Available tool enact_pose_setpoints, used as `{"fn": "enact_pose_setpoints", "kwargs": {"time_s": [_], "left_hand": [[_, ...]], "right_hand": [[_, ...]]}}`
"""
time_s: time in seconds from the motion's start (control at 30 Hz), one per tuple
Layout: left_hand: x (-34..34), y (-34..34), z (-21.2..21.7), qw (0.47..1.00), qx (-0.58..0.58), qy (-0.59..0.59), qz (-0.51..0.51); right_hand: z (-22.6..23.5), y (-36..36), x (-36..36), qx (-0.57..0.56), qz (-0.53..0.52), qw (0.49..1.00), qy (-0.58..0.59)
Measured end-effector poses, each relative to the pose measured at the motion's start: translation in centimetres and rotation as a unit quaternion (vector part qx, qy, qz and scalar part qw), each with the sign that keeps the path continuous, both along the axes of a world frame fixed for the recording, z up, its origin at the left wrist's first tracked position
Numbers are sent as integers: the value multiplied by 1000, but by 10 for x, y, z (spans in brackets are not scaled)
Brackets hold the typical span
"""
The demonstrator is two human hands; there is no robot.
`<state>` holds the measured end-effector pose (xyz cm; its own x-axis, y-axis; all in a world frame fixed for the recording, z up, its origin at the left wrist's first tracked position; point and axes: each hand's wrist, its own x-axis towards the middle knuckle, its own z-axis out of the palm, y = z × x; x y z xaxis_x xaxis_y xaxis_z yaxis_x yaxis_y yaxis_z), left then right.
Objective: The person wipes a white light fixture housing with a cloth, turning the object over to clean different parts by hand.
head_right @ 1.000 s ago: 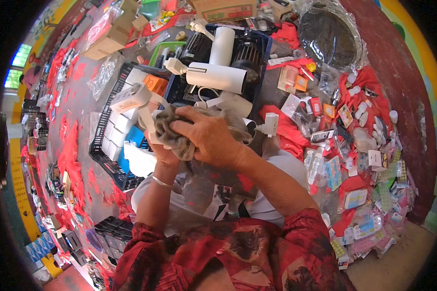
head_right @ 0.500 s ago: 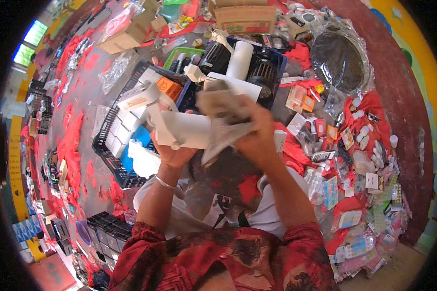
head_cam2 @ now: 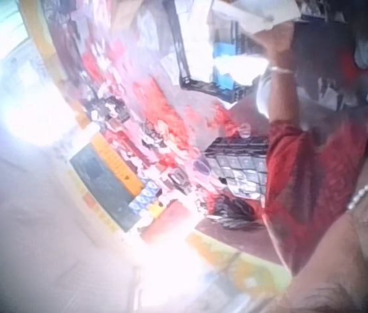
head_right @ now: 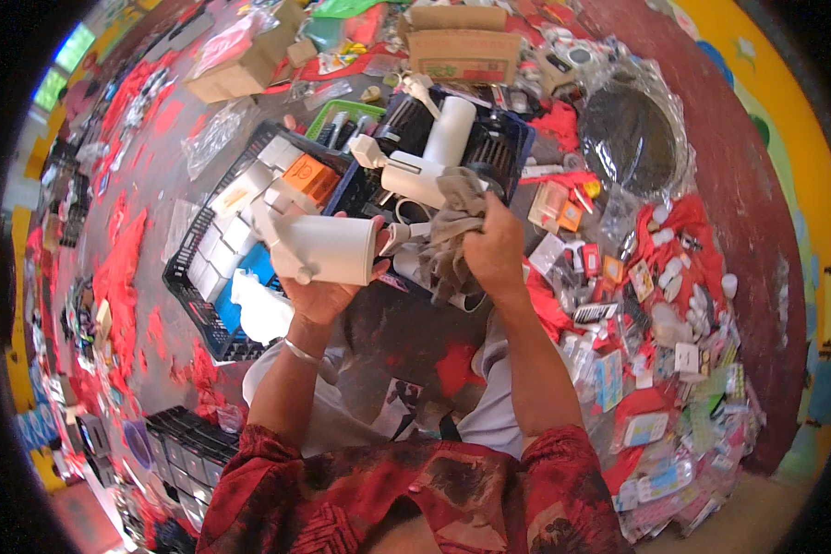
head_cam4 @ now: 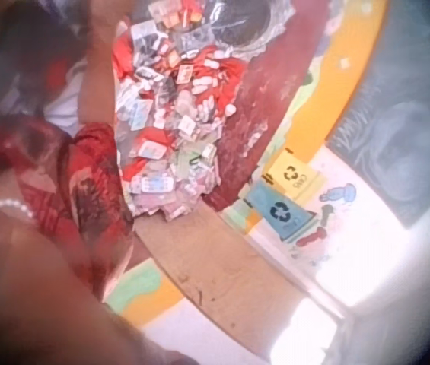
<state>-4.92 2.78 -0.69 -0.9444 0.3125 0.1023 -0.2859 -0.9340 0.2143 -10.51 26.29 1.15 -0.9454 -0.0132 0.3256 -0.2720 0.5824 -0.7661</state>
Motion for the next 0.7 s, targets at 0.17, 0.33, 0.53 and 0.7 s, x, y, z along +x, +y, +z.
{"fn": "enact_pose_setpoints", "kwargs": {"time_s": [0.17,0.33,0.53,0.7], "left_hand": [[4,-6,0,999,-1,-31,43],[-4,-1,-3,992,-52,-31,111],[3,0,7,888,-420,139,122],[3,-5,12,872,-453,99,155]], "right_hand": [[10,-19,20,-467,69,843,-259],[-22,-55,34,-381,146,875,-259],[-1,-58,28,-422,164,831,-322],[9,-62,33,-455,188,789,-368]]}}
